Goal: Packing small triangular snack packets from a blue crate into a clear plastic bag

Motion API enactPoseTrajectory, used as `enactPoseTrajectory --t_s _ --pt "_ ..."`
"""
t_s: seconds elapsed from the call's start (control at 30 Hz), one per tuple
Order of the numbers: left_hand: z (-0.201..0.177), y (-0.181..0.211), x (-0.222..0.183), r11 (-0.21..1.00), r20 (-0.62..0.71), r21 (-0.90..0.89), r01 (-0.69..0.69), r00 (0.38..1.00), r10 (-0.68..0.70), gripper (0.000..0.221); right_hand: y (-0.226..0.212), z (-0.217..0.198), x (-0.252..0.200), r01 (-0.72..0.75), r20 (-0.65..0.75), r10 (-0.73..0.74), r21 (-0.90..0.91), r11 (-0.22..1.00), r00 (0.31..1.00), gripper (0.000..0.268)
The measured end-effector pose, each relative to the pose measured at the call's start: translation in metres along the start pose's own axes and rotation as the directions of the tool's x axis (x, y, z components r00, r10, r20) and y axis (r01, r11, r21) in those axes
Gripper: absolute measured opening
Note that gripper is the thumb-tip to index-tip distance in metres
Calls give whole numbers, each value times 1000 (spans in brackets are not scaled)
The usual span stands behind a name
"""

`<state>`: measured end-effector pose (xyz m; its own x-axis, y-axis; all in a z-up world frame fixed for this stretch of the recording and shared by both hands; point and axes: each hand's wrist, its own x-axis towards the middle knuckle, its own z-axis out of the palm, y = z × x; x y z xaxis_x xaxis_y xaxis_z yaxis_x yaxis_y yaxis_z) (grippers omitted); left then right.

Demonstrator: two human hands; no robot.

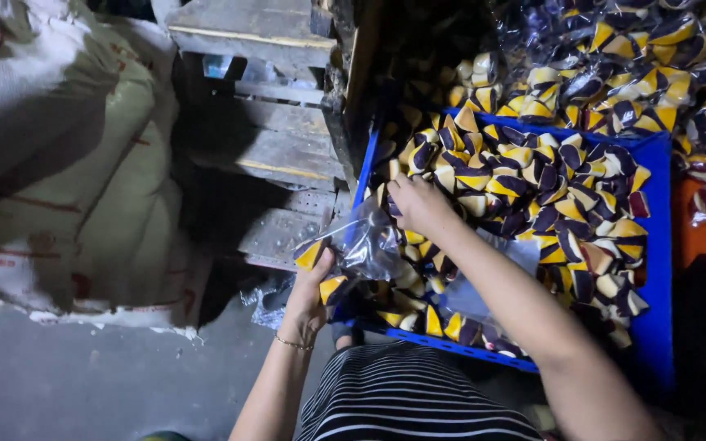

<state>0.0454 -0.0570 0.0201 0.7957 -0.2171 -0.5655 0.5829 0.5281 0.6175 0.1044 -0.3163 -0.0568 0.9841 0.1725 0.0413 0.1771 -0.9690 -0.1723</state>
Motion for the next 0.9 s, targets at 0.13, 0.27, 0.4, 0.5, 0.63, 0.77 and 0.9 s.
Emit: enactPoseTrajectory --t_s 0.13,0.27,0.4,0.5,0.63,0.77,0.9 --pt "-9 10 15 1000 36 14 26 999 -27 47 -23 -52 -20 -275 1 308 458 845 951 52" --pt "-17 -5 51 990 97 140 12 995 -26 53 -41 -49 -62 11 -166 589 966 257 791 50" --pt "4 -20 52 827 284 526 -199 958 49 64 -78 -40 -96 51 -168 590 976 211 789 45" --pt "35 -26 44 745 383 613 -265 924 14 63 -85 -78 -115 -49 -241 492 861 506 836 35" --pt "71 -62 20 920 452 375 -115 889 -73 51 -104 -101 -145 -191 -369 560 684 704 742 15" --pt "97 -67 26 985 514 154 72 846 -143 33 -85 -123 -182 36 -336 369 778 627 867 39" --pt "114 -103 12 940 298 136 314 891 -341 66 -78 -130 -208 -94 -530 699 762 641 480 77"
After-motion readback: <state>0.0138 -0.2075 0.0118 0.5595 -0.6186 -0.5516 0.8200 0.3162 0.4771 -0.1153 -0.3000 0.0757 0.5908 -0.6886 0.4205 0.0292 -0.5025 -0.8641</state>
